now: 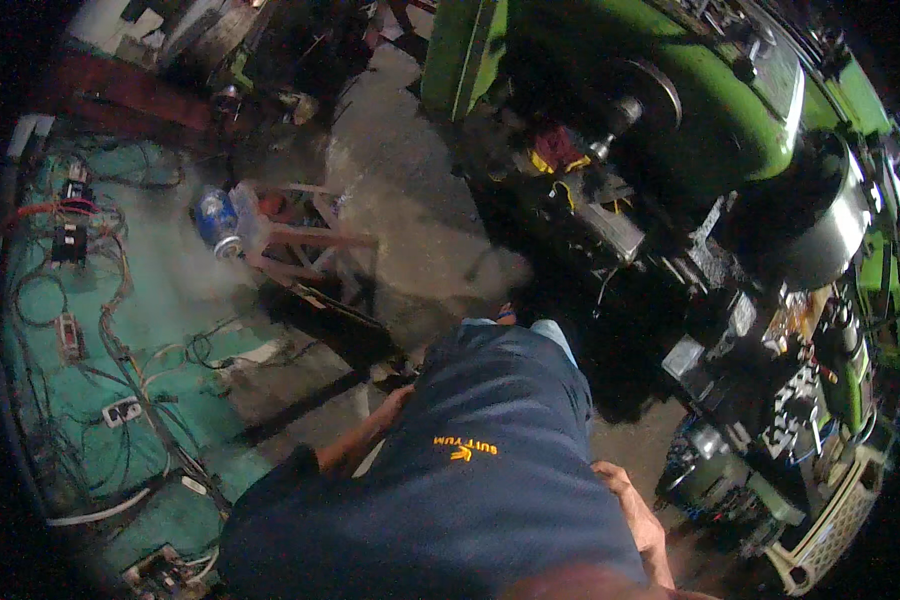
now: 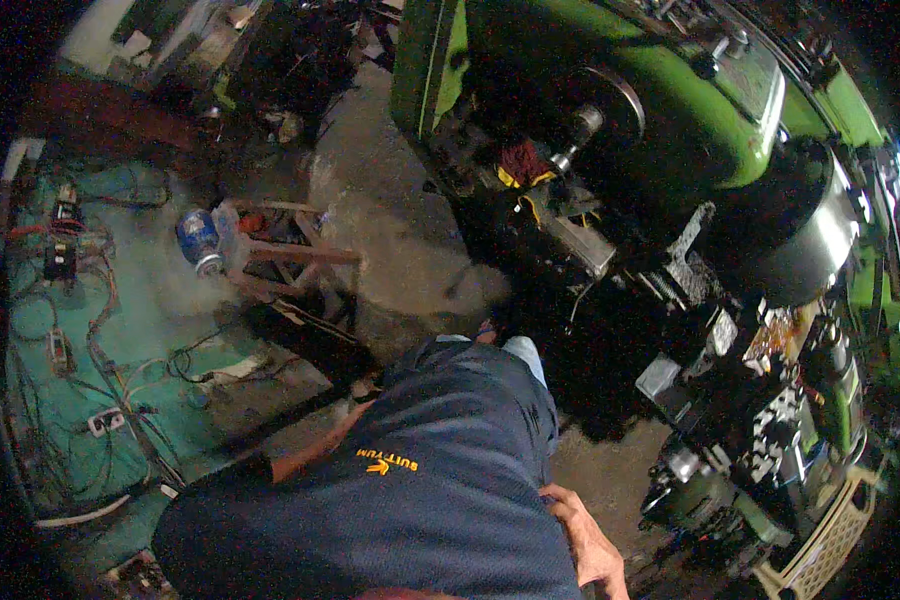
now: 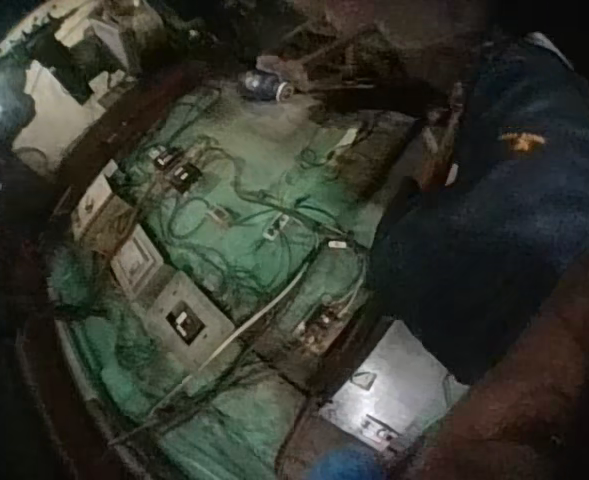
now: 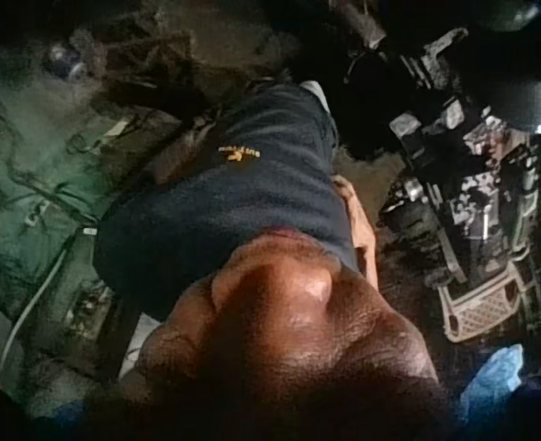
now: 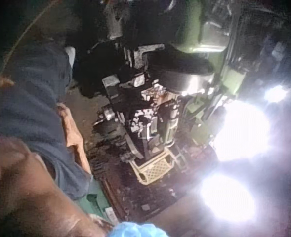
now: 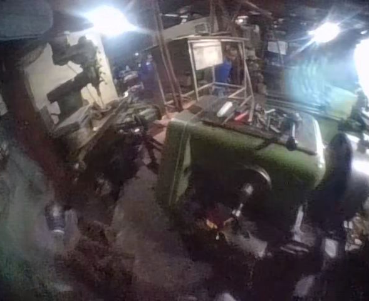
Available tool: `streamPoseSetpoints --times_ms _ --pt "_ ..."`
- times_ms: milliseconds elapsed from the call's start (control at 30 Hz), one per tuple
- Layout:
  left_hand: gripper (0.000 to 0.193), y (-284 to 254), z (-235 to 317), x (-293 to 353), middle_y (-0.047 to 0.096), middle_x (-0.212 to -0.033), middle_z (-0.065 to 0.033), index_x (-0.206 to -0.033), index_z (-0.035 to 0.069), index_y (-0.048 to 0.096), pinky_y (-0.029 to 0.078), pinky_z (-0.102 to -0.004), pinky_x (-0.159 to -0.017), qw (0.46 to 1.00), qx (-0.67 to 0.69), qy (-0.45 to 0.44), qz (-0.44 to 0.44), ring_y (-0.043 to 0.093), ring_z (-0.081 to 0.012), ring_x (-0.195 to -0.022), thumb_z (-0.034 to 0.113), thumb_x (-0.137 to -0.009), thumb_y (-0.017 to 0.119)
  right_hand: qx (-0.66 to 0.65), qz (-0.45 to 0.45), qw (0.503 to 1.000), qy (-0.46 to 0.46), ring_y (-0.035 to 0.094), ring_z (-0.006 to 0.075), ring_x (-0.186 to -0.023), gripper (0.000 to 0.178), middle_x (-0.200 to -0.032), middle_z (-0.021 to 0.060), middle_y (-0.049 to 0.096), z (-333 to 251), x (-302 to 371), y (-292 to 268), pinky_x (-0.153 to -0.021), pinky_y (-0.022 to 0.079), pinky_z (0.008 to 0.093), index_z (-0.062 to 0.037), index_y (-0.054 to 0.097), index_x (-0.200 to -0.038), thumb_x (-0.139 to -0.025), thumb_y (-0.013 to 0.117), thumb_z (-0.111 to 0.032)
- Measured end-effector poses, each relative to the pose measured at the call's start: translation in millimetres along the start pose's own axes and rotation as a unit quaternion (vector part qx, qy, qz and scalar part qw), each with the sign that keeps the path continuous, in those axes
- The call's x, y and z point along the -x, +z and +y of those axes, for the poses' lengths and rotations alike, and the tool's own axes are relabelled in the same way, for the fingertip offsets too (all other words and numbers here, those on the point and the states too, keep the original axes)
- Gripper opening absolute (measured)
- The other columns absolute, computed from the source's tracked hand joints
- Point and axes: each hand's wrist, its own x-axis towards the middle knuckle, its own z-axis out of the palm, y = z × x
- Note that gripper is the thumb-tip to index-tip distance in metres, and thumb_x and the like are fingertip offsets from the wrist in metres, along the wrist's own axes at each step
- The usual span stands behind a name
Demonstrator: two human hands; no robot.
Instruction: The person operates a green metal lathe, adjusting the tool post and controls while a cylindrical metal workpiece rotates. They use a blue air hose to clear metal shavings from the work area and later wipe the machine's surface with a yellow cloth.
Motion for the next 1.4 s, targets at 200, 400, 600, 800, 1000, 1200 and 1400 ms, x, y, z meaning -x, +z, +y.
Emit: streamPoseSetpoints --times_ms 200,400,600,800,1000,1200,1400 --pt "0.041 64 45 60 0.064 -0.126 -0.0050 -0.132 0.005 0.061 0.045 -0.0336 -0.100 0.980 0.029 -0.097 0.171 0.059 -0.0177 -0.112 0.030 -0.101 0.056 -0.003 -0.027 0.993 0.113 0.057 0.0333 -0.116 0.050 -0.124 0.0180 0.059 119 39 -25 -0.095 0.048 0.0435 -0.0076 0.059 -0.120 -0.074 0.069 -0.023" --pt "0.039 41 24 30 0.065 -0.122 -0.0031 -0.131 0.006 0.060 0.051 -0.0302 -0.087 0.984 -0.015 -0.137 0.111 0.062 -0.0168 -0.103 0.010 -0.092 0.059 -0.131 -0.085 0.903 0.400 0.064 0.0221 -0.110 0.052 -0.108 0.0110 0.069 298 102 -70 -0.094 0.048 0.0331 -0.0065 0.068 -0.110 -0.058 0.070 -0.011" --pt "0.039 89 63 6 0.066 -0.114 -0.0010 -0.129 0.006 0.061 0.049 -0.0266 -0.080 0.979 0.157 -0.085 0.103 0.061 -0.0123 -0.096 0.011 -0.090 0.064 0.018 -0.027 0.999 0.000 0.059 0.0350 -0.116 0.049 -0.122 0.0175 0.062 -14 -59 -129 -0.097 0.046 0.0440 -0.0015 0.062 -0.109 -0.061 0.069 -0.012" --pt "0.030 102 79 -9 0.066 -0.092 0.0011 -0.111 0.004 0.071 0.046 -0.0280 -0.082 0.973 0.031 -0.008 0.229 0.059 -0.0120 -0.091 0.022 -0.088 0.075 -0.070 0.228 0.938 0.252 0.061 0.0190 -0.098 0.051 -0.120 0.0094 0.060 91 -88 -118 -0.085 0.049 0.0333 -0.0016 0.055 -0.129 -0.084 0.065 -0.022" --pt "0.036 66 104 -20 0.065 -0.115 -0.0016 -0.122 0.004 0.066 0.046 -0.0294 -0.089 0.947 0.081 0.000 0.311 0.058 -0.0132 -0.102 0.025 -0.093 0.071 -0.177 0.375 0.825 0.384 0.063 0.0139 -0.090 0.034 -0.105 0.0072 0.067 204 -110 -76 -0.076 0.050 0.0296 -0.0030 0.062 -0.119 -0.088 0.063 -0.016" --pt "0.041 -27 98 -38 0.065 -0.122 -0.0019 -0.131 0.004 0.062 0.045 -0.0279 -0.093 0.907 0.311 0.039 0.283 0.059 -0.0144 -0.108 0.027 -0.097 0.064 -0.104 0.327 0.848 0.403 0.062 0.0137 -0.088 0.031 -0.102 0.0068 0.066 169 -192 -51 -0.074 0.049 0.0296 -0.0030 0.062 -0.116 -0.088 0.063 -0.016" --pt "0.038 -82 115 -17 0.068 -0.107 0.0005 -0.128 0.003 0.061 0.048 -0.0281 -0.086 0.907 0.330 -0.063 0.254 0.062 -0.0116 -0.096 0.019 -0.094 0.067 -0.066 0.295 0.863 0.405 0.062 0.0135 -0.086 0.028 -0.099 0.0065 0.066 138 -267 -32 -0.072 0.049 0.0297 -0.0030 0.062 -0.113 -0.089 0.063 -0.017"
